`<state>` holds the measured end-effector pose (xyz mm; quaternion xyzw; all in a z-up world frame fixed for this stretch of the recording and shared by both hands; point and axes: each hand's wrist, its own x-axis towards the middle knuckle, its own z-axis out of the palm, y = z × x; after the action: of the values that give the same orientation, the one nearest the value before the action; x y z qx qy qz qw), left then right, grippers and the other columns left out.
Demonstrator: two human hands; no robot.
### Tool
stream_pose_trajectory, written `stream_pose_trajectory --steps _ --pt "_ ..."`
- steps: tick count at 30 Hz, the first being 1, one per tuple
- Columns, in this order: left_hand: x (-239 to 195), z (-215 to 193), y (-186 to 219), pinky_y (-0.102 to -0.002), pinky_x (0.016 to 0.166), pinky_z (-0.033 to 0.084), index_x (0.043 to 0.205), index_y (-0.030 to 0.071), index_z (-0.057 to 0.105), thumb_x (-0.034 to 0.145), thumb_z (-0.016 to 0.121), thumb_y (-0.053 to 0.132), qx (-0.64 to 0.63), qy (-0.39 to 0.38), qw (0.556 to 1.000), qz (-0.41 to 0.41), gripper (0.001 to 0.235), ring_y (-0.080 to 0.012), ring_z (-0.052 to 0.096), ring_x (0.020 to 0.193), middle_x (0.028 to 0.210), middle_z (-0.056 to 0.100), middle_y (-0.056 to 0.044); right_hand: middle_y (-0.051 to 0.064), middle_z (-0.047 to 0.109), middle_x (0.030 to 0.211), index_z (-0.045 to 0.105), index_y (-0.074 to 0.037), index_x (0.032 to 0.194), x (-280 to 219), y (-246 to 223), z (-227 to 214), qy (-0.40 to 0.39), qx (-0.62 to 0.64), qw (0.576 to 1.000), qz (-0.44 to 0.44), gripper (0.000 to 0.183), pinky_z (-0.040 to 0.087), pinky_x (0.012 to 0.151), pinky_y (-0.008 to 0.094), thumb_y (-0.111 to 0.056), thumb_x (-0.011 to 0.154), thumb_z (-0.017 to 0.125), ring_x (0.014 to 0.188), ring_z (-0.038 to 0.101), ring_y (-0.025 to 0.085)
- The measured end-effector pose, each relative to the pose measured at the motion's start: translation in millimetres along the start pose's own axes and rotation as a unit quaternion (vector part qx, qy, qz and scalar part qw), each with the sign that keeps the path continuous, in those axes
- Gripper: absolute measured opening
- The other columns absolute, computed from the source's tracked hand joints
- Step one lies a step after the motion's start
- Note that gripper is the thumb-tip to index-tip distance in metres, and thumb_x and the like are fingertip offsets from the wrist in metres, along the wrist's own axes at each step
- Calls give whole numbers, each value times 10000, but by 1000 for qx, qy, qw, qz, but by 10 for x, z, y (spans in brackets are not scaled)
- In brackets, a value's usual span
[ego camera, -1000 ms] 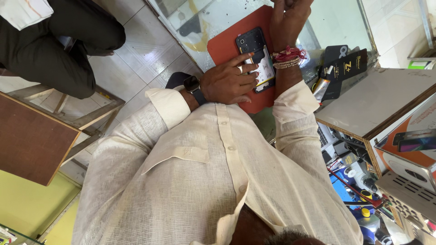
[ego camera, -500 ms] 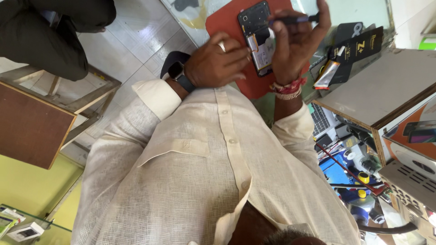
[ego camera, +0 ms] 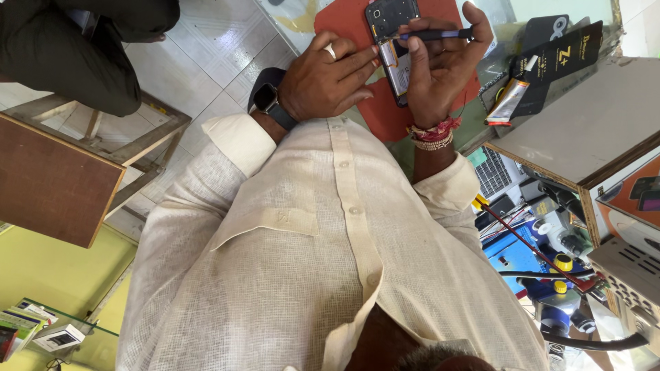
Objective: The person uses a small screwdriver to remove screws from the back of a disassembled smartphone. They then use a plastic pry tool to lift and disconnect the battery connector ribbon cable from the motherboard.
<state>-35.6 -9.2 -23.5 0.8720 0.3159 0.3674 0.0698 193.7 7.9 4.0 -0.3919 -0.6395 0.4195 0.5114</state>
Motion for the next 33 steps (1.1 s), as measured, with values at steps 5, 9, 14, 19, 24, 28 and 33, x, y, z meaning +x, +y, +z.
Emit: stream_pose_trajectory --steps 5,9,14,19,24,28,33 --pt "-2 -6 -2 -373 993 458 1274 14 737 995 817 386 -2 -2 1000 -3 471 -197 590 1132 1395 679 -100 186 677 1235 242 -171 1583 -5 20 -4 -4 -9 1000 4 655 633 981 321 142 1147 617 1126 744 241" --pt "-8 4 7 -374 990 457 1265 20 739 997 812 391 -9 -6 1000 -10 464 -197 593 1135 1392 683 -97 187 683 1238 238 -172 1584 -4 42 -9 -6 -3 1000 6 653 636 988 325 140 1152 616 1137 744 241" --pt "-15 14 -2 -372 996 456 1274 22 741 1004 806 394 -8 -7 1000 -12 464 -193 594 1141 1391 681 -92 189 687 1234 242 -166 1581 2 52 -4 -6 -19 1000 -3 653 640 974 320 138 1145 621 1131 747 239" --pt "-16 16 -3 -371 996 454 1276 29 741 996 813 387 -7 -9 1000 -12 460 -190 593 1144 1406 674 -83 186 686 1226 237 -160 1580 -7 45 -15 -8 -32 999 -6 666 638 955 304 138 1135 632 1117 747 231" --pt "-13 5 5 -372 1006 447 1260 39 738 996 819 394 -5 -13 1000 -9 449 -186 584 1148 1440 654 -67 182 681 1232 223 -160 1609 -49 52 -26 -7 -35 999 1 682 631 967 312 147 1147 620 1122 744 232" --pt "14 -17 21 -376 1011 420 1291 95 751 963 819 436 32 -24 999 12 479 -191 539 1160 1505 614 -23 167 678 1240 195 -151 1609 -37 28 7 -10 -79 997 -9 696 610 961 299 146 1145 620 1117 729 216" --pt "71 9 78 -400 1005 396 1281 133 740 903 821 533 25 -52 998 9 556 -191 519 1166 1458 607 30 145 699 1235 273 -99 1610 73 -192 68 -65 -239 965 -80 643 600 907 303 80 1112 637 1049 733 204"
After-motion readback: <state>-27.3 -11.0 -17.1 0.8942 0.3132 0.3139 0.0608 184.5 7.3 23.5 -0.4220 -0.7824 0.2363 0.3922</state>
